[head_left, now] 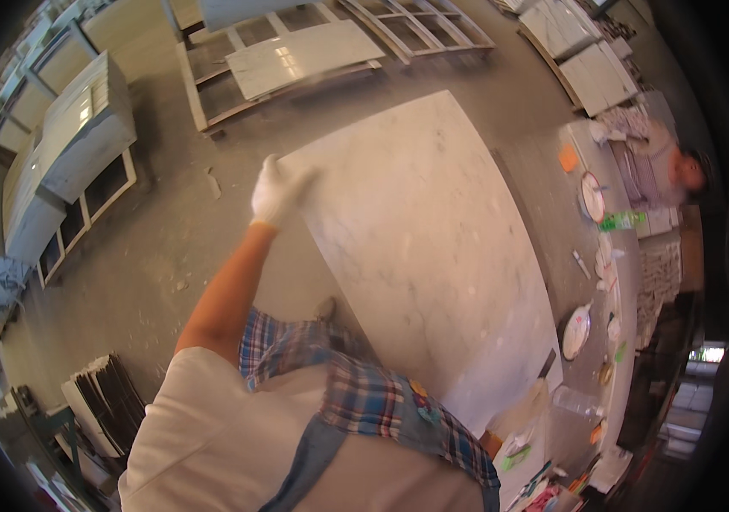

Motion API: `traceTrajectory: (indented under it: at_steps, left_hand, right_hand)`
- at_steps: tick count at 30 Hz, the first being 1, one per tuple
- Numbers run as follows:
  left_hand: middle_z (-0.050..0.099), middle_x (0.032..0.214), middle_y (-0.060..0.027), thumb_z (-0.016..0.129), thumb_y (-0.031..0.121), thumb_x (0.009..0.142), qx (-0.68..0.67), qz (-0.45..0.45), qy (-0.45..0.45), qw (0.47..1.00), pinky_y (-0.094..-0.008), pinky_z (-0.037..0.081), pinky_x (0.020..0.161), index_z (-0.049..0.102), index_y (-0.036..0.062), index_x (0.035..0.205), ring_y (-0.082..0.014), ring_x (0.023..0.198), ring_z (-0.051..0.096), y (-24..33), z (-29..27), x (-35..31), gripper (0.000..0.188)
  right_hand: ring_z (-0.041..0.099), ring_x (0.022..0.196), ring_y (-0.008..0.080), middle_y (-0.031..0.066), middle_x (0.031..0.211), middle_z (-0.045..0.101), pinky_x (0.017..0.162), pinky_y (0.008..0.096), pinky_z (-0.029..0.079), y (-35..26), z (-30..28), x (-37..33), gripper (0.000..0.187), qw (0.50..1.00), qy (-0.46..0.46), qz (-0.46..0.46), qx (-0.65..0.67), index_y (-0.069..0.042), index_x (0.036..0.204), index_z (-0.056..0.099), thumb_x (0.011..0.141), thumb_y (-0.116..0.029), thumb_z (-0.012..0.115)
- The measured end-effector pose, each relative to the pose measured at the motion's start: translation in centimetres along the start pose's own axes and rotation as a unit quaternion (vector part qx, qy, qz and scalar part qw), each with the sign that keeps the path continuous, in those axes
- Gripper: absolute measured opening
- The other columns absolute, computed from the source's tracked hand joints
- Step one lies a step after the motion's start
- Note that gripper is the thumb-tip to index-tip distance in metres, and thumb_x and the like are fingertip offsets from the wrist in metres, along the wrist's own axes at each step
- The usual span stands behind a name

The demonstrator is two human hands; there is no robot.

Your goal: The person uses a scraper to remove residue from a large white stone slab, then wipes the surface with a cloth. The person repeats the scraping and wiping actions across the slab surface.

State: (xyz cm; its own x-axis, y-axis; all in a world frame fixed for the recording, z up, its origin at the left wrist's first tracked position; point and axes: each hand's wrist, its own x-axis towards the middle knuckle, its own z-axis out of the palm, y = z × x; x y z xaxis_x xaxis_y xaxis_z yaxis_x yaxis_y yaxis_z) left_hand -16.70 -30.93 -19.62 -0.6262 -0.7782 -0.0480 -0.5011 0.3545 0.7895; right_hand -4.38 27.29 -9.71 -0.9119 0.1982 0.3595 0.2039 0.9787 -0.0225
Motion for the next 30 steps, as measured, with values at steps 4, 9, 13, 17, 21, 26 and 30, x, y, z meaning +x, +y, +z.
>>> traceTrajectory:
  at_steps: [4, 9, 13, 17, 21, 26, 30]
  left_hand:
    - [0.073, 0.107, -0.0211, 0.065, 0.061, 0.089, -0.006, -0.028, -0.055, 0.998, -0.0449, 0.051, 0.089, 0.068, 0.0013, 0.119, -0.035, 0.101, 0.07, -0.7, -0.7, 3.3, 0.067]
    - [0.071, 0.104, -0.0224, 0.05, 0.048, 0.101, 0.078, 0.055, 0.08, 0.992, -0.0476, 0.051, 0.089, 0.069, 0.0052, 0.116, -0.0398, 0.099, 0.067, -1.8, 0.2, 5.7, 0.049]
    - [0.065, 0.125, -0.0191, 0.056, 0.042, 0.1, 0.183, 0.186, 0.18, 0.949, -0.0495, 0.047, 0.098, 0.062, 0.0041, 0.128, -0.0402, 0.118, 0.059, -1.3, 0.9, 3.2, 0.048]
    - [0.062, 0.131, -0.0164, 0.061, 0.036, 0.097, 0.177, 0.342, 0.172, 0.907, -0.0489, 0.044, 0.103, 0.06, 0.0041, 0.129, -0.0387, 0.124, 0.053, 1.6, 1.6, -2.1, 0.045]
    - [0.062, 0.13, -0.0192, 0.064, 0.03, 0.095, 0.076, 0.432, 0.055, 0.897, -0.0482, 0.044, 0.103, 0.059, 0.0022, 0.128, -0.039, 0.122, 0.055, 5.7, 1.9, -9.8, 0.044]
    - [0.067, 0.118, -0.0198, 0.064, 0.021, 0.096, -0.028, 0.49, -0.227, 0.841, -0.0467, 0.047, 0.1, 0.065, 0.0003, 0.121, -0.0382, 0.114, 0.06, 9.1, 2.3, -20.3, 0.032]
    - [0.067, 0.105, -0.0207, 0.066, 0.023, 0.093, -0.056, 0.521, -0.347, 0.778, -0.0491, 0.049, 0.088, 0.066, 0.0013, 0.115, -0.0407, 0.099, 0.061, 10.6, 3.7, -26.4, 0.031]
  right_hand:
    - [0.063, 0.105, 0.0304, 0.0192, 0.119, 0.066, 0.098, 0.0381, 0.048, -0.2, 1.0, -0.5, 0.032, 0.995, 0.09, -0.024, 0.031, 0.005, 0.122, 0.063, 0.105, -0.021, 0.055]
    - [0.057, 0.11, 0.0245, 0.0128, 0.122, 0.062, 0.103, 0.0356, 0.043, -1.4, 0.8, -1.4, 0.029, 0.901, 0.036, 0.199, 0.383, 0.006, 0.119, 0.063, 0.105, -0.018, 0.056]
    - [0.056, 0.111, 0.0217, 0.012, 0.121, 0.061, 0.101, 0.0338, 0.042, -2.3, 0.0, -3.2, 0.029, 0.877, 0.056, 0.246, 0.408, 0.008, 0.117, 0.063, 0.104, -0.018, 0.058]
    - [0.058, 0.105, 0.0208, 0.0101, 0.116, 0.063, 0.095, 0.0338, 0.045, -2.4, -0.3, -4.0, 0.027, 0.88, 0.063, 0.278, 0.38, 0.007, 0.115, 0.065, 0.103, -0.017, 0.059]
    - [0.058, 0.092, 0.0169, 0.0065, 0.101, 0.064, 0.083, 0.0316, 0.047, -2.1, 0.2, -4.1, 0.025, 0.849, 0.071, 0.298, 0.43, 0.005, 0.112, 0.065, 0.103, -0.018, 0.059]
    - [0.052, 0.082, 0.0107, 0.0042, 0.089, 0.058, 0.073, 0.0283, 0.045, -2.1, 1.0, -5.0, 0.023, 0.872, 0.034, 0.233, 0.429, 0.004, 0.108, 0.065, 0.103, -0.018, 0.057]
    - [0.049, 0.078, 0.0096, 0.0026, 0.089, 0.056, 0.069, 0.028, 0.044, -3.1, 0.6, -7.0, 0.023, 0.809, -0.031, 0.282, 0.514, 0.001, 0.112, 0.065, 0.104, -0.017, 0.054]
